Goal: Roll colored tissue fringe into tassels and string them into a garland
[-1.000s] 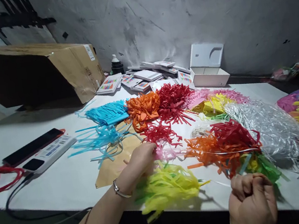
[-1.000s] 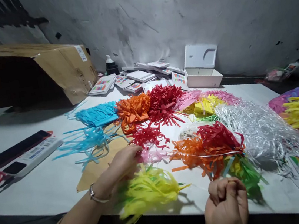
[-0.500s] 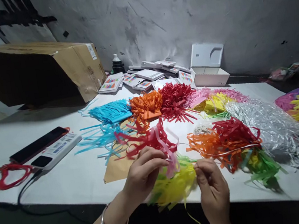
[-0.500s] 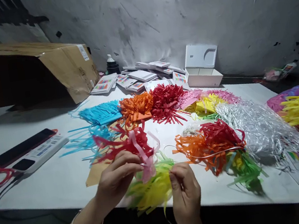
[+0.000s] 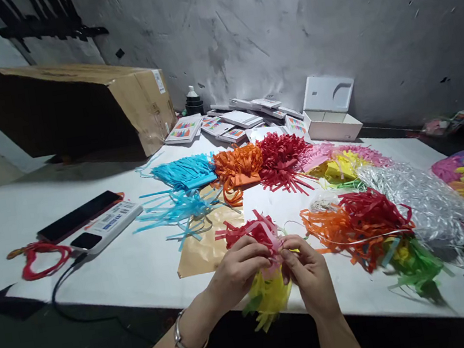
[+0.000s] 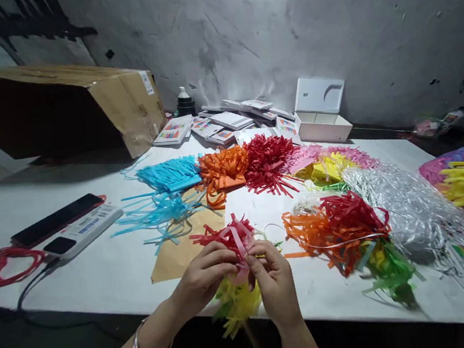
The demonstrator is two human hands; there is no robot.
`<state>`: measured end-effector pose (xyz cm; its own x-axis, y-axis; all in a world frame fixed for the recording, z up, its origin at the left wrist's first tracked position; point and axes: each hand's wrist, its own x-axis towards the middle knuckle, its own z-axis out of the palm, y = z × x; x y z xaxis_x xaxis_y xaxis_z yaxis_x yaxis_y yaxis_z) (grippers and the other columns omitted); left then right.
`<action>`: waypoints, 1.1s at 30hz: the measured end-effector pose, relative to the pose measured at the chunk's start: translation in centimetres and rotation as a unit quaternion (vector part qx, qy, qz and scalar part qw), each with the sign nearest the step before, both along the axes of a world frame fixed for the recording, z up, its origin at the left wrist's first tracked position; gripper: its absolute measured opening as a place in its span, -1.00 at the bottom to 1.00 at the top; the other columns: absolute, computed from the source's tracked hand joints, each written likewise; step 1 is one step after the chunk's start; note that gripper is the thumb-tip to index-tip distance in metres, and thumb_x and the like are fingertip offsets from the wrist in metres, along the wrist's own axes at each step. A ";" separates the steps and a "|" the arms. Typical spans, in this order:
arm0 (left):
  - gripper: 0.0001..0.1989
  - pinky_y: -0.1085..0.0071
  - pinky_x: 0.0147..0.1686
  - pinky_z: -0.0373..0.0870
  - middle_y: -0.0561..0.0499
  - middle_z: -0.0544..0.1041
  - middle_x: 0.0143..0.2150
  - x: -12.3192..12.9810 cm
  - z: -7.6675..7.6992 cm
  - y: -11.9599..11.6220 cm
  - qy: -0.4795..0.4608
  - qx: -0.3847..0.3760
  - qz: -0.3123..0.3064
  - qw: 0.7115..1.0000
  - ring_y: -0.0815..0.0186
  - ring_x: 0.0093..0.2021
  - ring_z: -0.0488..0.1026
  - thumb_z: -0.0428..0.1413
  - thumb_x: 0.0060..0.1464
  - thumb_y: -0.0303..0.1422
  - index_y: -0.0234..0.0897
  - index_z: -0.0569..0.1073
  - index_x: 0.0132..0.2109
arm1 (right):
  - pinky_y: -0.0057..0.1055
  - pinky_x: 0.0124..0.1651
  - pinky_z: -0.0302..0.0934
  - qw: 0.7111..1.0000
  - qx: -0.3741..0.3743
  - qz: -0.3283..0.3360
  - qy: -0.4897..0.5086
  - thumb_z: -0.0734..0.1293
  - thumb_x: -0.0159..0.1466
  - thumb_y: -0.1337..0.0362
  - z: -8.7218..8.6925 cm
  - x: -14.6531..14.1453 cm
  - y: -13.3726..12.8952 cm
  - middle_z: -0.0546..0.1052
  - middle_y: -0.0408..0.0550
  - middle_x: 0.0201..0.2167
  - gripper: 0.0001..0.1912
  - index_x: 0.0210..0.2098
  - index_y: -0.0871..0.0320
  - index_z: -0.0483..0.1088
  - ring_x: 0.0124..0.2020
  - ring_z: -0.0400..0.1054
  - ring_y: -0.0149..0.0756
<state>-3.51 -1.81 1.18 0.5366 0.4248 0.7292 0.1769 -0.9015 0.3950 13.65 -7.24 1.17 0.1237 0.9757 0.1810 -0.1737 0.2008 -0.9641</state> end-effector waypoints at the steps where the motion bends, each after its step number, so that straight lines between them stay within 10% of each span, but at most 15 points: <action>1: -0.71 0.27 -0.20 0.48 -0.17 0.62 -0.22 -0.1 -0.2 0.1 0.003 -0.003 0.003 1.000 0.21 -0.21 0.46 -0.05 0.34 -0.42 -0.26 0.56 -0.24 | -0.55 -0.54 0.22 1.000 0.003 -0.009 0.001 0.39 0.30 0.10 -0.2 -0.1 0.1 0.43 -0.12 -0.26 -0.77 -0.30 0.15 0.45 -0.56 0.24 -0.54; 6: -0.77 0.22 -0.12 0.39 -0.12 0.62 -0.16 -1.2 -1.0 1.4 0.102 -0.060 0.126 0.985 0.17 -0.15 0.46 0.04 0.24 -0.51 -0.24 0.57 -0.29 | -0.58 -0.58 0.17 0.989 0.046 -0.124 0.070 0.40 0.29 0.11 -0.6 -0.1 0.8 0.41 -0.13 -0.21 -0.78 -0.30 0.14 0.42 -0.60 0.18 -0.61; 13: -0.74 -0.08 0.00 0.30 -0.24 0.54 0.05 -4.7 -1.9 4.5 0.170 -0.133 0.411 0.886 -0.13 0.06 0.41 0.04 0.13 -0.54 -0.28 0.58 -0.13 | -0.66 -0.60 0.13 0.957 0.054 -0.233 0.167 0.46 0.23 0.12 -0.6 1.4 1.4 0.42 -0.16 -0.22 -0.79 -0.29 0.10 0.42 -0.54 0.23 -0.59; 15: -0.73 -0.04 0.07 0.32 -0.22 0.51 0.09 -4.9 -1.2 4.6 0.112 -0.133 0.402 0.899 -0.06 0.11 0.40 -0.01 0.21 -0.48 -0.27 0.55 -0.06 | -0.65 -0.62 0.10 0.961 0.055 -0.214 0.166 0.46 0.24 0.13 -0.6 1.3 1.4 0.43 -0.16 -0.23 -0.80 -0.29 0.10 0.43 -0.57 0.22 -0.59; 19: -0.68 0.18 0.14 0.37 -0.18 0.45 0.19 -3.2 0.9 3.5 0.038 -0.169 0.179 0.969 0.11 0.19 0.40 -0.02 0.29 -0.41 -0.24 0.47 0.12 | -0.59 -0.61 0.19 0.982 0.073 -0.094 0.144 0.44 0.26 0.17 -1.0 0.3 1.1 0.43 -0.15 -0.25 -0.84 -0.35 0.11 0.45 -0.62 0.20 -0.60; 24: -0.60 0.42 -0.04 0.45 -0.06 0.53 0.14 0.9 1.7 2.2 0.209 -0.184 -0.007 0.960 0.22 0.05 0.53 0.09 0.20 -0.50 -0.09 0.49 0.14 | -0.61 -0.72 0.10 0.984 0.074 0.100 0.124 0.43 0.27 0.15 -1.6 0.0 0.1 0.43 -0.11 -0.32 -0.84 -0.37 0.09 0.52 -0.64 0.19 -0.55; 28: -0.82 0.47 -0.25 0.43 0.03 0.62 -0.32 1.7 1.0 3.0 0.277 -0.192 0.105 0.936 0.24 -0.27 0.57 0.17 0.05 -0.55 -0.19 0.62 -0.30 | -0.63 -0.76 0.00 0.979 0.080 0.107 0.155 0.44 0.26 0.18 -2.0 1.3 -1.1 0.41 -0.15 -0.36 -0.89 -0.37 0.05 0.53 -0.70 0.07 -0.61; 33: -0.68 0.28 -0.09 0.44 -0.15 0.59 -0.14 -2.2 1.2 6.2 0.206 -0.205 0.310 0.905 0.11 -0.11 0.54 -0.03 0.09 -0.61 -0.30 0.59 -0.18 | -0.62 -0.62 0.18 0.976 0.097 -0.035 0.192 0.52 0.16 0.18 -1.8 3.7 -2.1 0.36 -0.17 -0.44 -0.81 -0.48 0.06 0.47 -0.56 0.24 -0.50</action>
